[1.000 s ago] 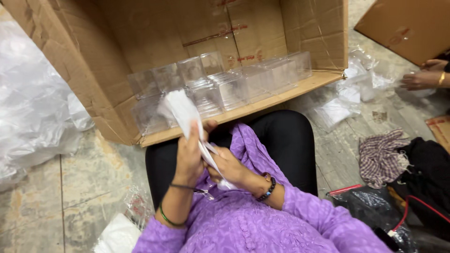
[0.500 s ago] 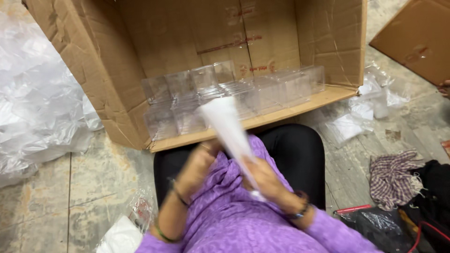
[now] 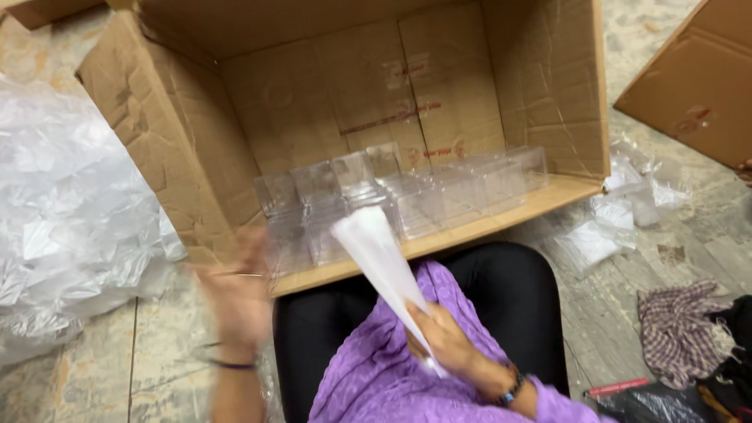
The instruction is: The person sits on the floor in front of an open cardboard box of clear plastic boxes. They insert white plastic bags into the boxes one at a time and place the lined boxes back into the cardboard box, occasionally repositioning the stacked boxes.
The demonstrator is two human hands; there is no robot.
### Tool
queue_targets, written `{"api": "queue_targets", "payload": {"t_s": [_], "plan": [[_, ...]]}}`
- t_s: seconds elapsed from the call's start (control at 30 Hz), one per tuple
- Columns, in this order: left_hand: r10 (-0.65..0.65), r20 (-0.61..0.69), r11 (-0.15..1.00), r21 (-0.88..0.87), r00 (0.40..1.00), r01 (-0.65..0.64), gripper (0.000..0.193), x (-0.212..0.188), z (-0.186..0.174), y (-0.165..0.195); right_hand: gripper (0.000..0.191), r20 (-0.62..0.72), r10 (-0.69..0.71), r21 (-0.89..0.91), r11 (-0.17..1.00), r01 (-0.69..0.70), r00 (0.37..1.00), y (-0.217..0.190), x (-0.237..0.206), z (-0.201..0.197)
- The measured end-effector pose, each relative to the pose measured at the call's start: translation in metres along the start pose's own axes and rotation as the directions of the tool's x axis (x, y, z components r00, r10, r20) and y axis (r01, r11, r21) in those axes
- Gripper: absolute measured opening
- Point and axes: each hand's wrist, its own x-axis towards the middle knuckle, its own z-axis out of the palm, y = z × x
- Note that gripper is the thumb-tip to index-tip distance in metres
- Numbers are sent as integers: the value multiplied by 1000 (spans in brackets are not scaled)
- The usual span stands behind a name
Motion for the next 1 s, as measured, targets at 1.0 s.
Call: {"api": "queue_targets", "payload": {"t_s": [1.0], "plan": [[-247,-60,968,32,967,249,32,27,-102,-37,73,293,-387,-868,-491,73,875,-238,346,-153]]}}
